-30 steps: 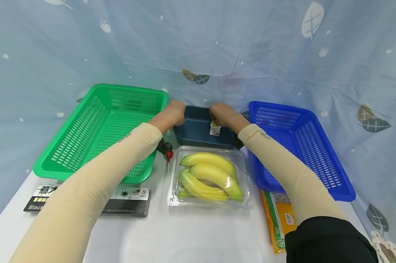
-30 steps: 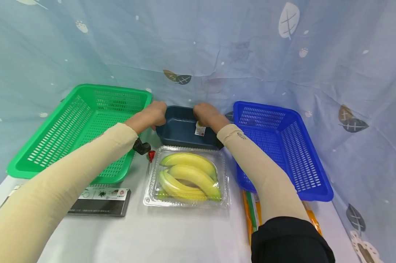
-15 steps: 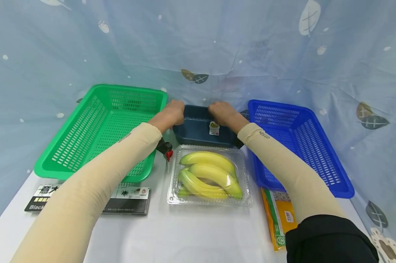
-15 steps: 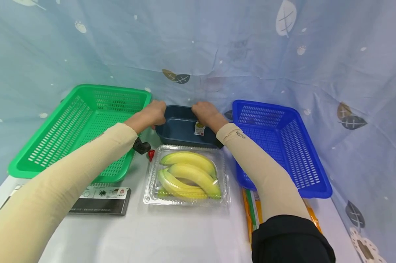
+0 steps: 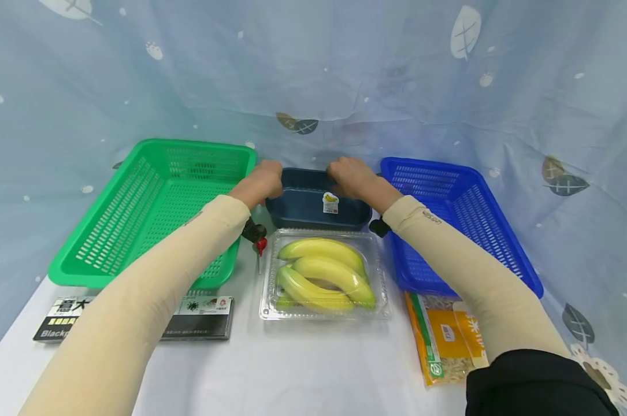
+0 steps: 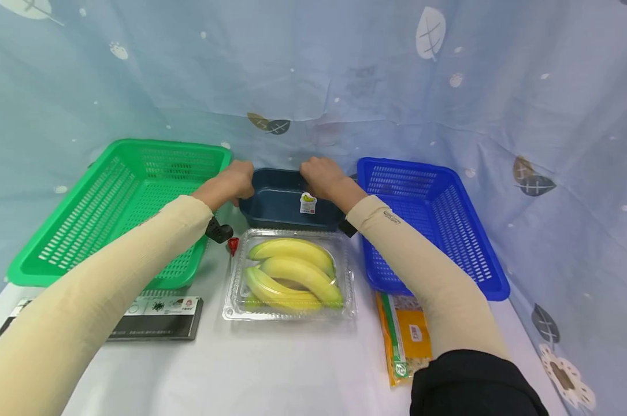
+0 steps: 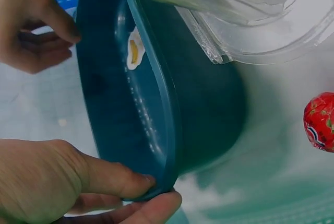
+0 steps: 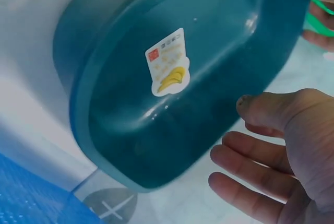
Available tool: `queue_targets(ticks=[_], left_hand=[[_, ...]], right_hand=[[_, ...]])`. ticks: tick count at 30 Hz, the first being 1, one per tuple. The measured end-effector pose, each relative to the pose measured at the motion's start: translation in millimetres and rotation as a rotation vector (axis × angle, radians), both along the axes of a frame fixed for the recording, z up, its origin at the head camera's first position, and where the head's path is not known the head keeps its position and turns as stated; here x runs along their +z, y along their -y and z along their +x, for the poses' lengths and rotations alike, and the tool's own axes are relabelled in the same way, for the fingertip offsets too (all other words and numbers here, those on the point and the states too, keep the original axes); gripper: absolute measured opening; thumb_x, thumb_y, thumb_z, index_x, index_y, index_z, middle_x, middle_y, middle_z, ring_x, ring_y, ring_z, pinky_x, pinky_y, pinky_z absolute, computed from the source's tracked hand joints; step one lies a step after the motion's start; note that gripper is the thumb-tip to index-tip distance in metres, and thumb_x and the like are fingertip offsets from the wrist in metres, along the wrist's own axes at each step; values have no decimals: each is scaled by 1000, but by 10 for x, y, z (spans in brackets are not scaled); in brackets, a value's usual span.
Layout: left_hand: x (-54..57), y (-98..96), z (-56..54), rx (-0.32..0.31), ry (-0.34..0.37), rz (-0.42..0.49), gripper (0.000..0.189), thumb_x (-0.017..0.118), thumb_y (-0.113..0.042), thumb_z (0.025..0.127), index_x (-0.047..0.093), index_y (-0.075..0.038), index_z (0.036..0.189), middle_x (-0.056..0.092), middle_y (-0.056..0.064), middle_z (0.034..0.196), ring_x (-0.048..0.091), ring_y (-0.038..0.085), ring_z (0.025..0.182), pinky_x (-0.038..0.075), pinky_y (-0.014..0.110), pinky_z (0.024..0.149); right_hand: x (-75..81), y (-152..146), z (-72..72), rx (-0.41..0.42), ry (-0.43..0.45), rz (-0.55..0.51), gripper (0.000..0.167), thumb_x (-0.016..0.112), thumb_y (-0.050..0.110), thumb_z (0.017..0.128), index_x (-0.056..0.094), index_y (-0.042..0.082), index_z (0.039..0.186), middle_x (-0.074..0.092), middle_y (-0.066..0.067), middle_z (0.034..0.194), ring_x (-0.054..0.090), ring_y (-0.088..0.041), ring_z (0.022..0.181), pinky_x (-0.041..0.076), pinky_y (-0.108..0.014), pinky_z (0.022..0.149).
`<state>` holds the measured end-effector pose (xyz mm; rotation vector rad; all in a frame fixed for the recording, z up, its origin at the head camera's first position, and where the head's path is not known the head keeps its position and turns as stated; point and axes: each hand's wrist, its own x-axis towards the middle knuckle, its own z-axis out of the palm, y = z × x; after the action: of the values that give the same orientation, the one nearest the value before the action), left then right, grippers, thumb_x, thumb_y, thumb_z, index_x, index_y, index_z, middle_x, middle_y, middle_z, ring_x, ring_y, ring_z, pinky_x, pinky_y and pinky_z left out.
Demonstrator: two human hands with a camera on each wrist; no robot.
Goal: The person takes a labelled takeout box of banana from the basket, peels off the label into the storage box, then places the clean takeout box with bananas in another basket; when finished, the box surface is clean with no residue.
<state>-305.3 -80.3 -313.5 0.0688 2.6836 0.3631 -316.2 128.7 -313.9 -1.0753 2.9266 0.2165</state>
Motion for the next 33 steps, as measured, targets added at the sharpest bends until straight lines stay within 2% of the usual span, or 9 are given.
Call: queue_targets(ticks=[8, 14, 18, 20, 22, 24, 26, 30, 33], left_hand=[[-8, 34, 51, -12, -24, -12, 17, 57, -4, 99, 62, 2, 113, 58, 21, 119, 67, 27, 73, 57, 35, 60], [38, 70, 141, -86, -50, -28, 14, 59, -12, 99, 63, 0, 105, 59, 13, 91, 47, 17, 58, 45, 33, 56], [99, 108, 212, -99, -43, 19, 24, 57, -15, 99, 58, 2, 117, 57, 13, 92, 42, 16, 56, 44, 34, 57], [124, 142, 295, -116, -59, 61, 35, 56, -17, 100, 52, 5, 128, 58, 17, 104, 50, 20, 64, 47, 37, 62], [150, 182, 404, -139, -85, 111, 46, 56, -20, 101, 45, 7, 138, 55, 22, 123, 59, 27, 84, 50, 41, 72], [181, 216, 546, -166, -122, 166, 54, 56, -22, 102, 39, 9, 144, 50, 26, 136, 59, 33, 105, 51, 45, 82], [213, 234, 692, -175, -141, 208, 60, 56, -23, 103, 32, 9, 149, 45, 27, 144, 57, 36, 112, 50, 47, 86], [261, 248, 966, -168, -155, 270, 64, 56, -24, 103, 28, 6, 152, 65, 20, 104, 61, 25, 71, 48, 40, 68], [271, 240, 1139, -157, -170, 302, 66, 57, -25, 103, 26, 4, 153, 63, 13, 79, 52, 19, 53, 45, 37, 60]], right_hand=[[129, -73, 192, 33, -4, -102, 14, 74, 14, 90, 67, 5, 81, 59, -7, 71, 51, -22, 64, 43, -38, 60], [227, -182, 377, -11, 38, -162, 15, 74, 18, 91, 71, 4, 97, 64, -8, 82, 58, -24, 73, 50, -40, 68], [287, -280, 511, -65, 45, -194, 22, 73, 23, 92, 72, 4, 104, 68, -8, 89, 63, -24, 77, 54, -41, 70], [296, -336, 597, -82, 47, -221, 26, 72, 26, 94, 72, 4, 108, 69, -9, 93, 64, -23, 77, 55, -41, 71], [307, -392, 693, -92, 49, -262, 30, 71, 27, 94, 71, 4, 113, 70, -10, 99, 66, -24, 81, 56, -42, 73], [308, -441, 792, -95, 58, -308, 33, 70, 29, 95, 70, 4, 116, 71, -11, 102, 67, -24, 84, 56, -43, 76], [309, -482, 898, -94, 81, -357, 34, 70, 28, 96, 68, 3, 119, 70, -12, 107, 68, -26, 90, 56, -44, 79], [296, -541, 1108, -95, 116, -450, 34, 69, 25, 96, 66, 3, 122, 68, -12, 116, 67, -27, 99, 56, -44, 83], [287, -566, 1258, -122, 133, -510, 35, 69, 25, 97, 65, 4, 124, 67, -12, 120, 66, -28, 103, 56, -44, 83]])
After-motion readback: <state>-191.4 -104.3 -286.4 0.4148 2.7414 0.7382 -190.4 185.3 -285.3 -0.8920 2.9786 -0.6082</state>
